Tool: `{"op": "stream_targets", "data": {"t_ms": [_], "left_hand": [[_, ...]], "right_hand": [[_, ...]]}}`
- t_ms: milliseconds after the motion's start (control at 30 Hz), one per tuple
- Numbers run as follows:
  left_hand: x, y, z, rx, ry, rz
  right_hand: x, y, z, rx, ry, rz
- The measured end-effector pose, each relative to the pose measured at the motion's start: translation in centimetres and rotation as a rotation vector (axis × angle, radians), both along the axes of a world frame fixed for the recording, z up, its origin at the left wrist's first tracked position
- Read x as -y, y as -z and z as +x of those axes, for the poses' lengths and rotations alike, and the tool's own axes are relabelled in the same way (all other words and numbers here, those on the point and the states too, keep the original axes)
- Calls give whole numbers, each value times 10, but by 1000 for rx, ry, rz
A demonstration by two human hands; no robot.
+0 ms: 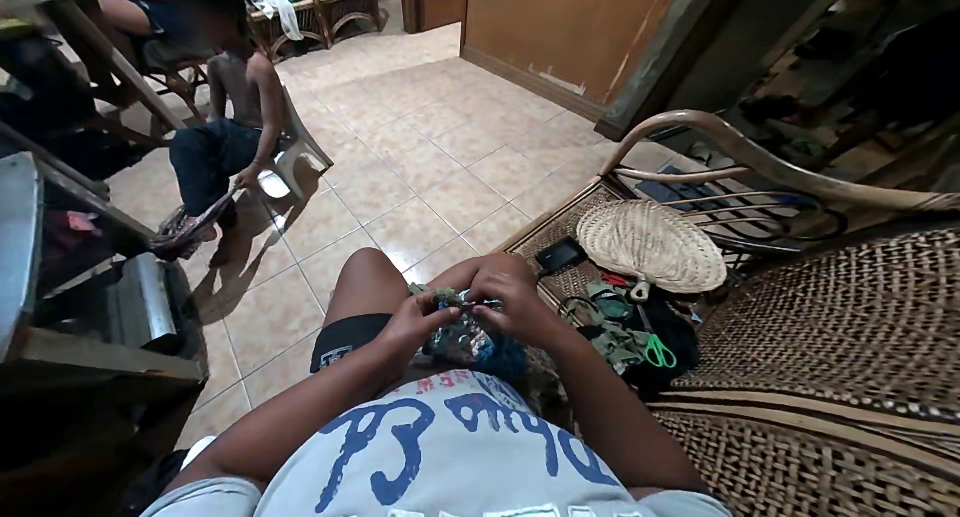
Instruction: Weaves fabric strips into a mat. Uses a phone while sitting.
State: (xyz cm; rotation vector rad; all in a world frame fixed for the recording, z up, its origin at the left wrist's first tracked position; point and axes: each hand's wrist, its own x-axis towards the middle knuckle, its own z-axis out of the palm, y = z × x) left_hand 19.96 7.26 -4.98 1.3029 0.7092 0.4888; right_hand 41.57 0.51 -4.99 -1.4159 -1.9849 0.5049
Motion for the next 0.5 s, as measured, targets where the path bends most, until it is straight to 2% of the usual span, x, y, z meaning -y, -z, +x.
{"op": "stream_targets", "data": {"t_ms": [100, 233, 367, 433, 500], "left_hand": [[1, 0, -1, 0, 0, -57], [-1, 0, 0, 30, 13, -81], [0, 0, -2, 45, 32, -107], [0, 0, -2, 45, 54, -78], [0, 0, -2, 50, 64, -49]], "right_hand": [[3, -4, 3, 61, -16, -106], [3, -5, 1, 25, 9, -94], [2, -1, -3, 9, 99, 51], [0, 5, -8, -69, 140, 157], [0, 8, -12, -189, 121, 140]]}}
